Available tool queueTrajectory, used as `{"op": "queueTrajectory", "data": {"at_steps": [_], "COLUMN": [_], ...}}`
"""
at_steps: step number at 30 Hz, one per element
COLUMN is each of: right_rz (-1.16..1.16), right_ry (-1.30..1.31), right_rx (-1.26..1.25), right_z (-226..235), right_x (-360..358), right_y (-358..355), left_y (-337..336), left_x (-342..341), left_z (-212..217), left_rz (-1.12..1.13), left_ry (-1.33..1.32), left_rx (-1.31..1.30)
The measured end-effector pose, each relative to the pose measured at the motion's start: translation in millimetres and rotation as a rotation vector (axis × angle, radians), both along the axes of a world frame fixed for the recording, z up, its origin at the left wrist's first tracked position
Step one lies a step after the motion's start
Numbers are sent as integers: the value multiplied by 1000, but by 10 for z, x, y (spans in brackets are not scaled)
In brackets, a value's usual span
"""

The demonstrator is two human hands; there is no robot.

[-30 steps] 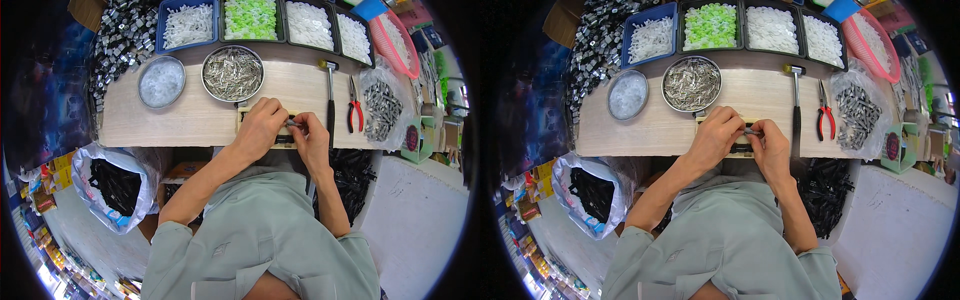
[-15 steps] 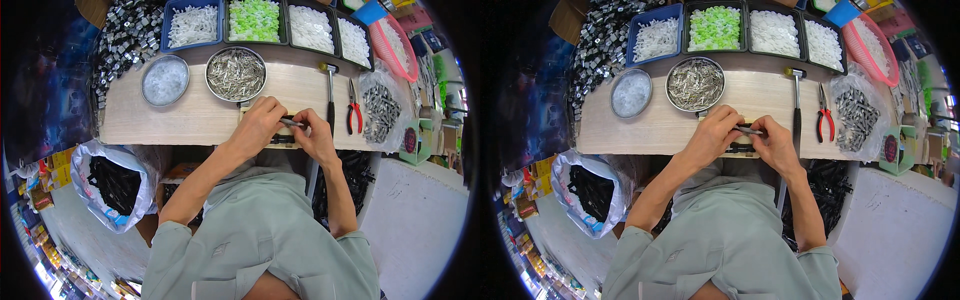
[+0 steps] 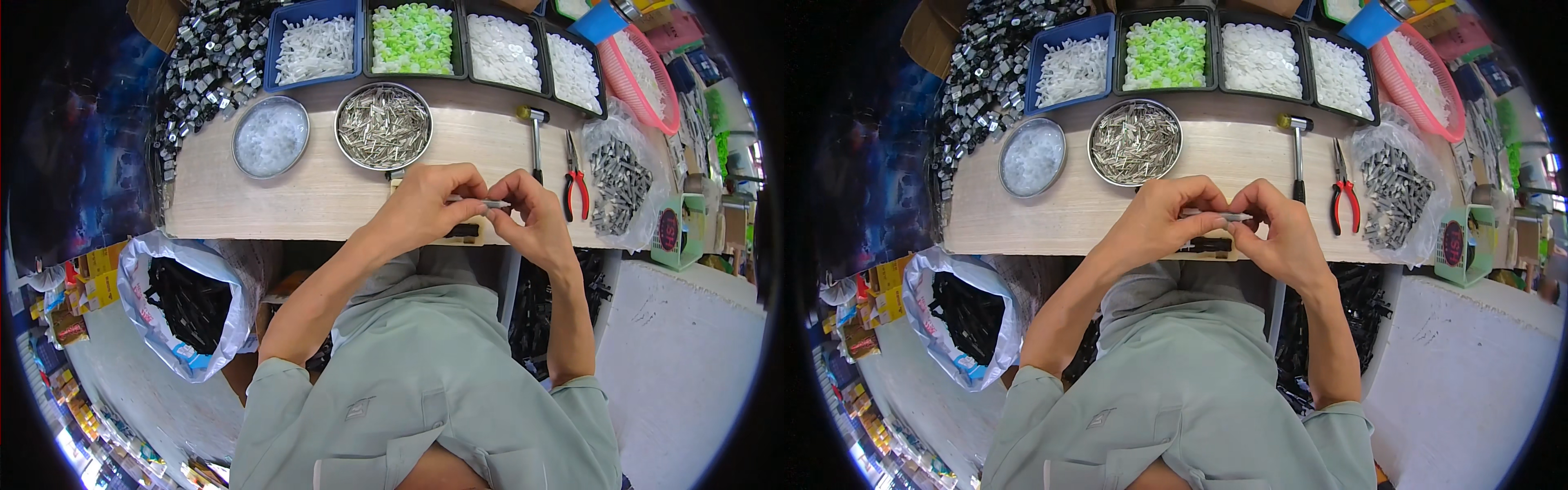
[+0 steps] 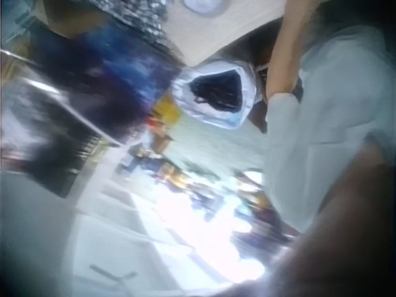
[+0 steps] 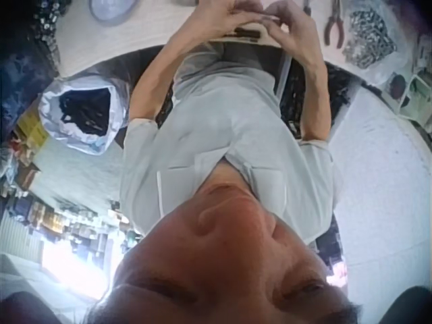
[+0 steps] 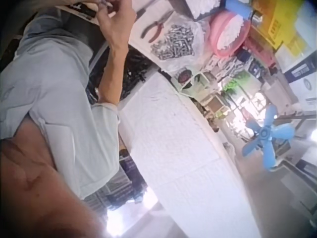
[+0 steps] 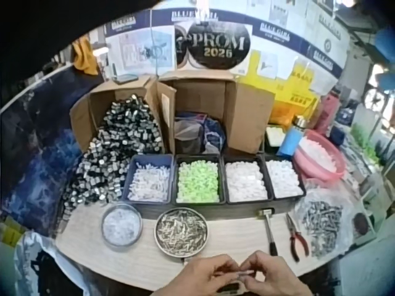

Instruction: The person assembles small plastic components and metal pins into an assembly base using a mounting jig and a small hammer.

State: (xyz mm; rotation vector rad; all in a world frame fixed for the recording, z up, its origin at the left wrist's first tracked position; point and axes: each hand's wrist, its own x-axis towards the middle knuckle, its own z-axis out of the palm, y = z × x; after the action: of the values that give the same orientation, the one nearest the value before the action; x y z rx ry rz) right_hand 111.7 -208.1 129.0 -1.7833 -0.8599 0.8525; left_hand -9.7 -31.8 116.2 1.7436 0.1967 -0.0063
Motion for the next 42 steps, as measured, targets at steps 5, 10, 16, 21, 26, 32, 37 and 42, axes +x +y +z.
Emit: {"op": "queueTrajectory", "data": {"at_steps": [5,10,16,21,26,32,37,42], "right_rz": [-44,-201,-370,-354,-273,-299,-287,-242], "right_ry": [-18,-28,-7,0,13,-85,-39,-172], "right_rx": [55,191,301,356,366,430,404,363], "right_z": [89,-15,-83,-137,-146,-153,-176,-178], "right_x": [-135,-414,-657,-697,-695,-688,-649,-583], "right_y": [36,30,115,130,109,151,143,111], "left_y": [-153,-382,-580,-656,-628,-606,-583,-556], "left_x": [-130,-263,-327,-355,-378,-390,-393,-400], "left_z": [-177,-174,-235,-321,-329,-289,-287,-254], "left_rz": [181,366,544,575,544,540,528,544], "left_ry": [19,-20,-87,-242,-293,-255,-239,-216], "left_rx": [-639,-900,-1177,-1238,-1127,-1156,-1121,-945]}}
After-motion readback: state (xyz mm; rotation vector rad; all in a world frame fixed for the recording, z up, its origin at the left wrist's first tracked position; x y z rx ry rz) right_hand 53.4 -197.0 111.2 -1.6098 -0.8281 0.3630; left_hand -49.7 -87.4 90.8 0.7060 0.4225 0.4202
